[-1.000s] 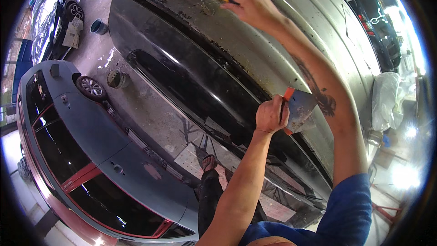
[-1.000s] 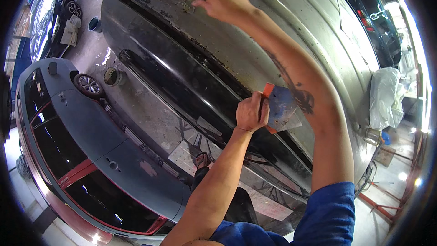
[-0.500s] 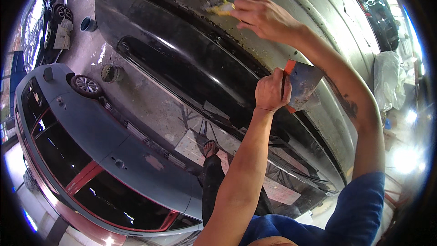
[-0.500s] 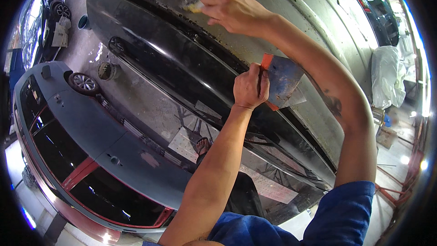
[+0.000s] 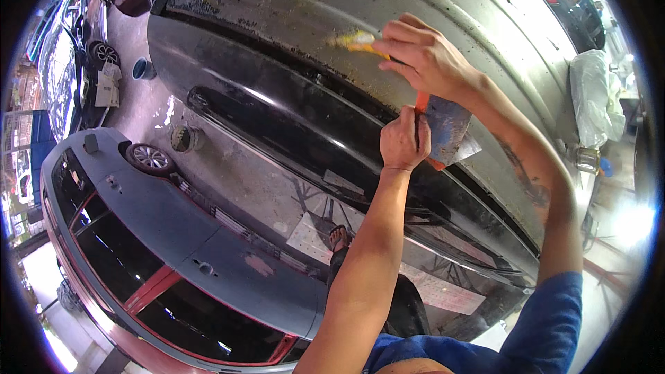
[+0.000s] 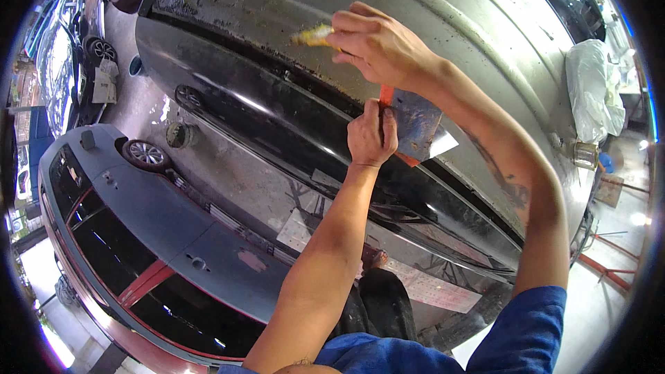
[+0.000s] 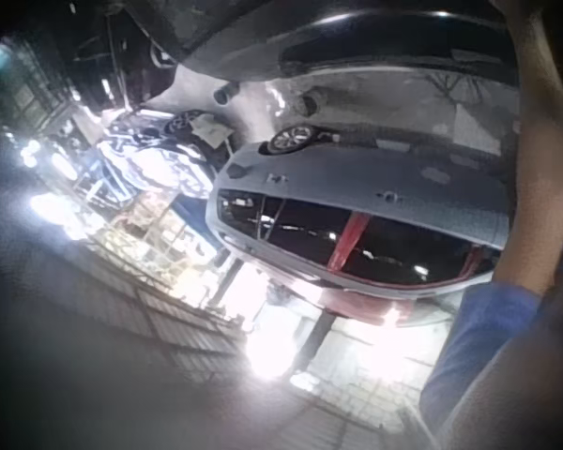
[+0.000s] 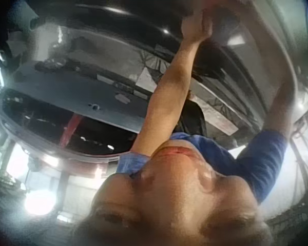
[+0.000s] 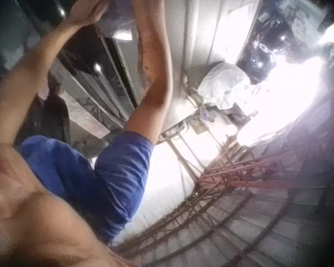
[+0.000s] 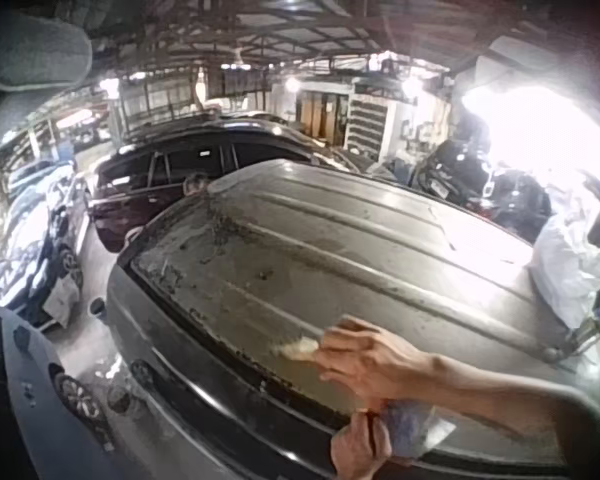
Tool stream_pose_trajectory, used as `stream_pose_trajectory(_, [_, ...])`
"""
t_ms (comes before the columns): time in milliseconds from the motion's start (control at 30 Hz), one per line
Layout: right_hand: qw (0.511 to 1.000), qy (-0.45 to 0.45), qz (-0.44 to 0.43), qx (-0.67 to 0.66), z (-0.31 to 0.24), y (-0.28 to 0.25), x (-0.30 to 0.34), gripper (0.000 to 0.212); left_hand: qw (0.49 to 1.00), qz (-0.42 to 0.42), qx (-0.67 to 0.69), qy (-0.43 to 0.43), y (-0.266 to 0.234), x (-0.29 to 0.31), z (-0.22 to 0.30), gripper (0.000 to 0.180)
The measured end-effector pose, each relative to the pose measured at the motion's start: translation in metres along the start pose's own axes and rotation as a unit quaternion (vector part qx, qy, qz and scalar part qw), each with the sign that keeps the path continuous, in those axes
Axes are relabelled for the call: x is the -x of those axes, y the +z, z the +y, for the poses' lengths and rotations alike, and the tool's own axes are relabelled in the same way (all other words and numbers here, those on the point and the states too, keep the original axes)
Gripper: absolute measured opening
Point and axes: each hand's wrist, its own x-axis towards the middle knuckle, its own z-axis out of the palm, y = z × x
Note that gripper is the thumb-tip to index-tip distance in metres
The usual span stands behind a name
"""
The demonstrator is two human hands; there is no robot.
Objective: The person applies a yellowish body filler to a car hood using a brush, then smooths and spreads it with a putty knife. The person works across the hood surface, repeatedly applying and smoothing the filler.
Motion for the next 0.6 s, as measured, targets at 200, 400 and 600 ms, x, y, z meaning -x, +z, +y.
stream_pose_trajectory(200, [0.989,0.036,0.091,0.108,0.082,0.029,-0.028,0.02,1.0,0.004,-0.019,-0.002,0.005,0.001,-0.001,0.012])
stream_pose_trajectory(400, [0.973,0.136,0.127,0.137,0.165,0.037,-0.057,0.019,0.999,-0.016,-0.03,0.0,0.003,0.001,-0.002,0.011])
stream_pose_trajectory(600, [0.989,0.117,0.046,0.075,0.196,0.022,-0.083,0.025,1.0,-0.018,-0.025,0.005,0.002,0.002,0.0,0.013])
